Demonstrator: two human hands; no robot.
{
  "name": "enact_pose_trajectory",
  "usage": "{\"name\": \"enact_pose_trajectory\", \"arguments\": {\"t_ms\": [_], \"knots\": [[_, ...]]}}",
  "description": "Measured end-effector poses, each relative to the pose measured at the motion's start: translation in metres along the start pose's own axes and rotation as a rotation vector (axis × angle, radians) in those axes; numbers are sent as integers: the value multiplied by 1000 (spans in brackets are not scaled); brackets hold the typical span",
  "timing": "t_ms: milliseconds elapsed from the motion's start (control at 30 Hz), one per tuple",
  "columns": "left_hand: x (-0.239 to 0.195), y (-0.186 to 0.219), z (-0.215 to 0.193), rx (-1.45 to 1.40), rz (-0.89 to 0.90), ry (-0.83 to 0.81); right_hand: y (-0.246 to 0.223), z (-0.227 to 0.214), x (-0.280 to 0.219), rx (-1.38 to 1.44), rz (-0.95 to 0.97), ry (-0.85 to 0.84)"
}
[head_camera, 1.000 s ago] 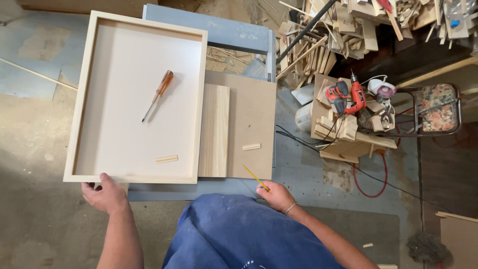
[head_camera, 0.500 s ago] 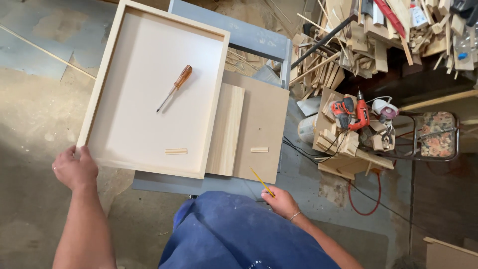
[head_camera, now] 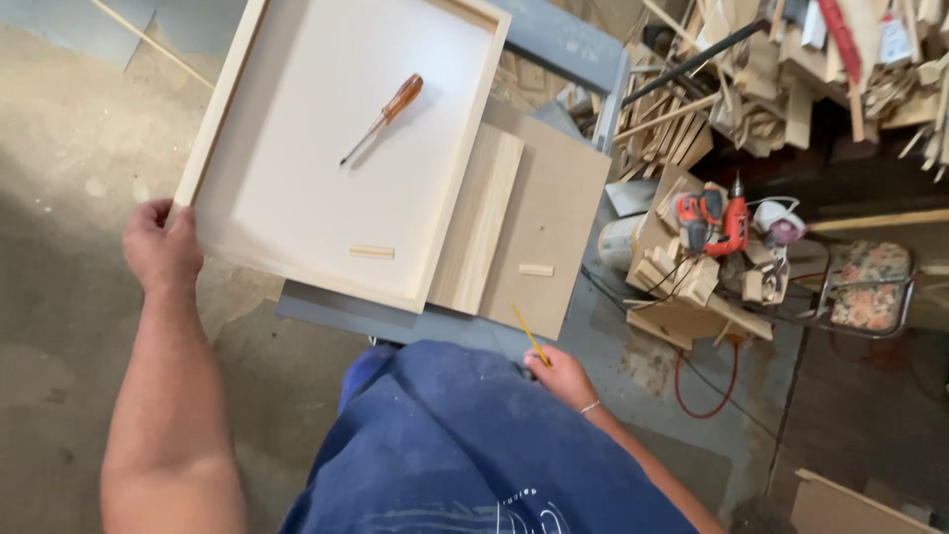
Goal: Assemble a wooden box by marking positions with a pencil and fitting the lid and frame components together.
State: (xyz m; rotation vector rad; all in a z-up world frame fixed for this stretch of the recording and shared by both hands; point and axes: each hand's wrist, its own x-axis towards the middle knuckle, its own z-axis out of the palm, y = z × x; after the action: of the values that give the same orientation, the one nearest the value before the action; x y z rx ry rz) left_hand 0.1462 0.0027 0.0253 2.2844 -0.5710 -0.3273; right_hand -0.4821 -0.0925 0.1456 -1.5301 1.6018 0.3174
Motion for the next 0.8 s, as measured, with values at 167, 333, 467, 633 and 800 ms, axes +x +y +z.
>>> {"name": "enact_pose_trajectory", "arguments": {"t_ms": [167, 333, 467, 633, 800], "knots": [[-1, 2, -6, 80, 40, 9, -34, 18, 12, 144, -85, -38], [-6, 35, -24, 48, -74, -79, -103, 38, 35, 230, -135, -105], [-11, 62, -37, 78, -172, -154, -152, 57, 59, 161, -165, -129], [-11, 66, -35, 18, -209, -159, -196, 56, 74, 98, -76, -74], [-6, 47, -29, 32, -145, -111, -207, 52, 108, -23, -136, 36]]}}
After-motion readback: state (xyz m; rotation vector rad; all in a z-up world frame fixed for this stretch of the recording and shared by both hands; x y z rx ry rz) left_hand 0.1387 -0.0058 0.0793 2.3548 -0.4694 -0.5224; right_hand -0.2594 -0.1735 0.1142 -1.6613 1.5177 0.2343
